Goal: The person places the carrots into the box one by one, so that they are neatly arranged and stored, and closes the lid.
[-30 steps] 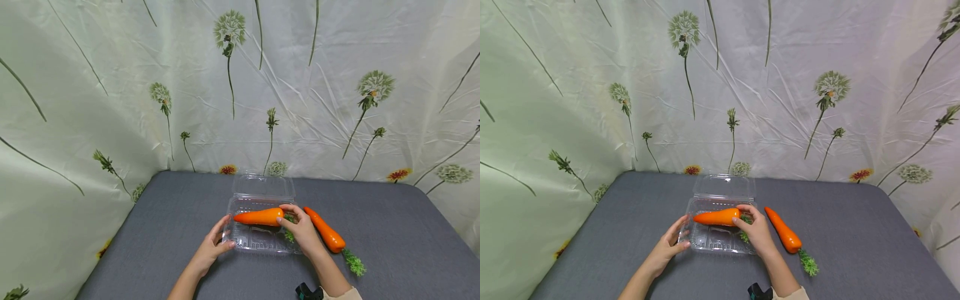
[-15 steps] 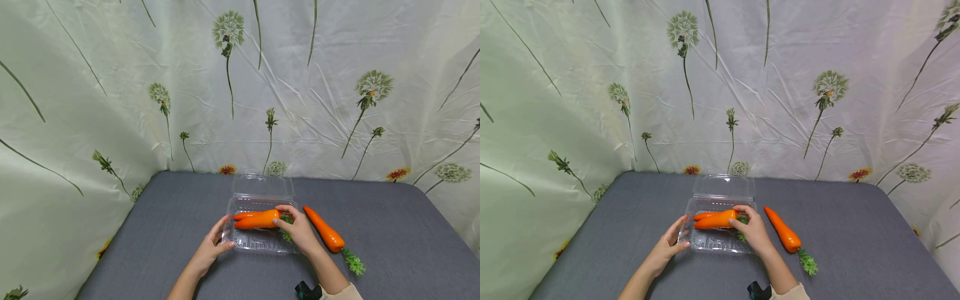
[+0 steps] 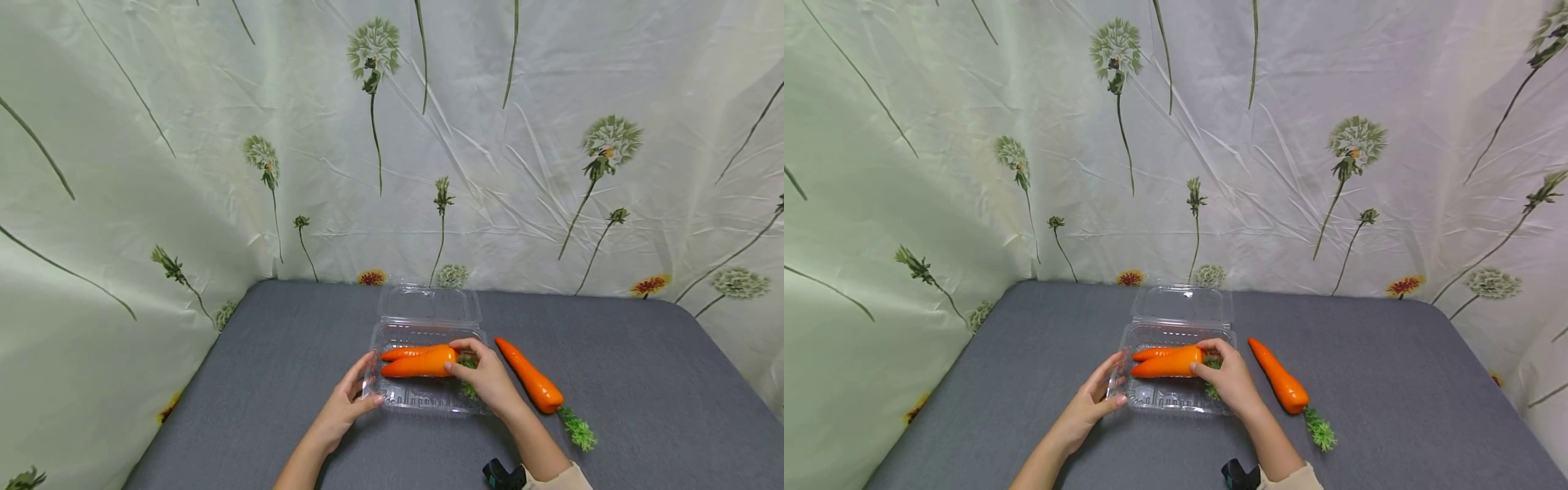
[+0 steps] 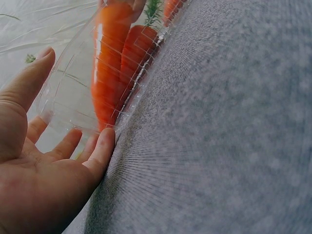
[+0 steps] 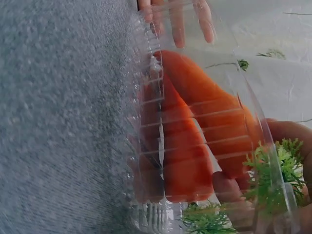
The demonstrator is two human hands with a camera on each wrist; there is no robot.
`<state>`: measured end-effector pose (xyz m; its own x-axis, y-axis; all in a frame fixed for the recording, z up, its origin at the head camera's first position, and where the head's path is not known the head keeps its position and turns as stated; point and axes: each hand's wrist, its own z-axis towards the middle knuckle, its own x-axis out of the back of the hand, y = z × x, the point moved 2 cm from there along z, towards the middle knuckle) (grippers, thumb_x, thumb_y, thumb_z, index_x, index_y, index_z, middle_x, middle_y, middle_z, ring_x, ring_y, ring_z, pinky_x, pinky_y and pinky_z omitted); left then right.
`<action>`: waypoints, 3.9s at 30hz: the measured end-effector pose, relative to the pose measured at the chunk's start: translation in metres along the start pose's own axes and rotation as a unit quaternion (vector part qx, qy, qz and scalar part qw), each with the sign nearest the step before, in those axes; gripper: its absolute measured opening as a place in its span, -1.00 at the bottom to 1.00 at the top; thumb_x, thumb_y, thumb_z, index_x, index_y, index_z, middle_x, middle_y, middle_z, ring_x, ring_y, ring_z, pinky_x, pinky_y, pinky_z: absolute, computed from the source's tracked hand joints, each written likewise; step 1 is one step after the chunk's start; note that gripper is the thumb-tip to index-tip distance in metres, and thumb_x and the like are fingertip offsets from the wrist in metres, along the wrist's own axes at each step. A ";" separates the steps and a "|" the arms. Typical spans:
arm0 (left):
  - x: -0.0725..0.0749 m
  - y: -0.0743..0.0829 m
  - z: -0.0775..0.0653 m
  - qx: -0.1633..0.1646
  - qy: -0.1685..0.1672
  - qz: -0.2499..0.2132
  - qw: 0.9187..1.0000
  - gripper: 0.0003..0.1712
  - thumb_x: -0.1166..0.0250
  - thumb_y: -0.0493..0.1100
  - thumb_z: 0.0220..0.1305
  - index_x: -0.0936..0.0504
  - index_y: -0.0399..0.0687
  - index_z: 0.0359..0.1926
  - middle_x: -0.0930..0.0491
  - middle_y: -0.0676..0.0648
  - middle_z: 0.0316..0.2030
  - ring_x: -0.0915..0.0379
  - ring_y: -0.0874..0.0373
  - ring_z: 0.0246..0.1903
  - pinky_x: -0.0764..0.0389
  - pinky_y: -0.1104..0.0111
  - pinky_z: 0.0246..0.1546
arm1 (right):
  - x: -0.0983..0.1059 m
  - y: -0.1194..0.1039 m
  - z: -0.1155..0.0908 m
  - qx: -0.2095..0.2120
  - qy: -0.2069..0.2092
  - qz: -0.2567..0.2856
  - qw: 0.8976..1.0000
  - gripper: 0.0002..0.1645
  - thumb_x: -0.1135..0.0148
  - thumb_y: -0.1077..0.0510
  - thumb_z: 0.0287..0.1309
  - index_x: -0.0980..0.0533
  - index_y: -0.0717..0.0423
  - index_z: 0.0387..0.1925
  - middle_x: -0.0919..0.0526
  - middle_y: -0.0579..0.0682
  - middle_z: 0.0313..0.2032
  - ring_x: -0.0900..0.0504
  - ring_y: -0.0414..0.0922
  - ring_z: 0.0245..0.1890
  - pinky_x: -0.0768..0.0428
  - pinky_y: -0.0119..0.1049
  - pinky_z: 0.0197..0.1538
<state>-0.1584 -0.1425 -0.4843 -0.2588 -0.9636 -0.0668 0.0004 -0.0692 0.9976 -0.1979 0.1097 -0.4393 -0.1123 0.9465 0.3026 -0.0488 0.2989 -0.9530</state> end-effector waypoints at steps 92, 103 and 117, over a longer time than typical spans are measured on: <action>-0.001 0.001 0.000 0.003 0.004 -0.010 1.000 -0.14 -0.28 -0.35 0.07 -0.07 0.00 0.34 0.01 -0.23 0.31 -0.05 -0.20 0.18 -0.38 0.29 -0.09 | 0.087 0.009 -0.049 0.181 0.196 -0.091 0.959 -0.40 -0.31 0.39 -0.09 -0.35 0.30 0.06 -0.49 0.15 -0.05 -0.39 -0.44 -0.03 -0.27 -0.65 -0.03; -0.001 0.000 0.000 -0.001 0.004 -0.007 1.000 -0.14 -0.29 -0.34 0.06 -0.08 -0.01 0.34 0.00 -0.25 0.31 -0.05 -0.20 0.18 -0.38 0.29 -0.08 | 0.111 0.021 -0.060 0.140 0.227 -0.134 0.954 -0.38 -0.33 0.37 -0.10 -0.34 0.29 0.07 -0.47 0.10 -0.07 -0.34 -0.55 -0.08 -0.27 -0.70 -0.08; -0.001 0.003 0.000 -0.002 -0.006 -0.004 1.000 -0.16 -0.26 -0.35 0.09 -0.05 -0.05 0.35 0.01 -0.26 0.30 -0.03 -0.23 0.18 -0.37 0.22 -0.07 | 0.117 0.040 -0.064 0.045 0.179 -0.206 0.961 -0.35 -0.27 0.06 0.05 -0.30 0.29 0.12 -0.48 0.22 -0.01 -0.44 0.15 -0.01 -0.32 -0.69 -0.17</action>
<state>-0.1578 -0.1420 -0.4816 -0.2699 -0.9600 -0.0741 0.0023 -0.0776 0.9970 -0.1493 0.2400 -0.4431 0.2820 0.7363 0.6151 -0.1038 0.6608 -0.7434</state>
